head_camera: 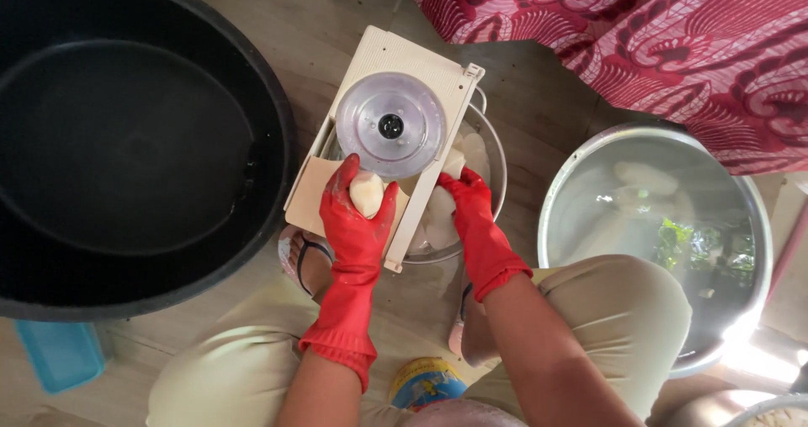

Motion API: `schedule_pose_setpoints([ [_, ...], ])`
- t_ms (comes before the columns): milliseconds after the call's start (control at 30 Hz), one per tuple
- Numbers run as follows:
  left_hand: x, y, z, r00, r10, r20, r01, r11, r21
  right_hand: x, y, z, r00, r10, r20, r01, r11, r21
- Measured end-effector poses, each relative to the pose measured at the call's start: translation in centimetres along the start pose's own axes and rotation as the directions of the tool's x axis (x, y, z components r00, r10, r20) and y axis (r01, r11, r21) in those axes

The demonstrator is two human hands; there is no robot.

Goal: A person wearing red gloves uses a manual slicer to process white vegetables into thin slices.

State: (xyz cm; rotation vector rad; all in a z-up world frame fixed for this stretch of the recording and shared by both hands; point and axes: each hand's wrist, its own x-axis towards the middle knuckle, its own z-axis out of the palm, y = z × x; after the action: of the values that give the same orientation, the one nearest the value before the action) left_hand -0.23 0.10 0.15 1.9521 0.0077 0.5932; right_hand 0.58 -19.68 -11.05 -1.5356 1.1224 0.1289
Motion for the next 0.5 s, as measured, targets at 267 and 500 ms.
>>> schedule_pose_setpoints([
  [267, 0.2, 0.2, 0.2, 1.000, 0.010, 0.021, -0.011, 1.000, 0.026, 2.8, 1.8, -0.6, 0.935, -0.323, 0.148, 0.354, 0.806, -0.474],
  [500, 0.1, 0.1, 0.1, 1.000, -0.022, 0.015, 0.022, 0.999, 0.023, 5.7, -1.5, 0.1, 0.546, -0.784, 0.296, 0.754, 0.305, -0.582],
])
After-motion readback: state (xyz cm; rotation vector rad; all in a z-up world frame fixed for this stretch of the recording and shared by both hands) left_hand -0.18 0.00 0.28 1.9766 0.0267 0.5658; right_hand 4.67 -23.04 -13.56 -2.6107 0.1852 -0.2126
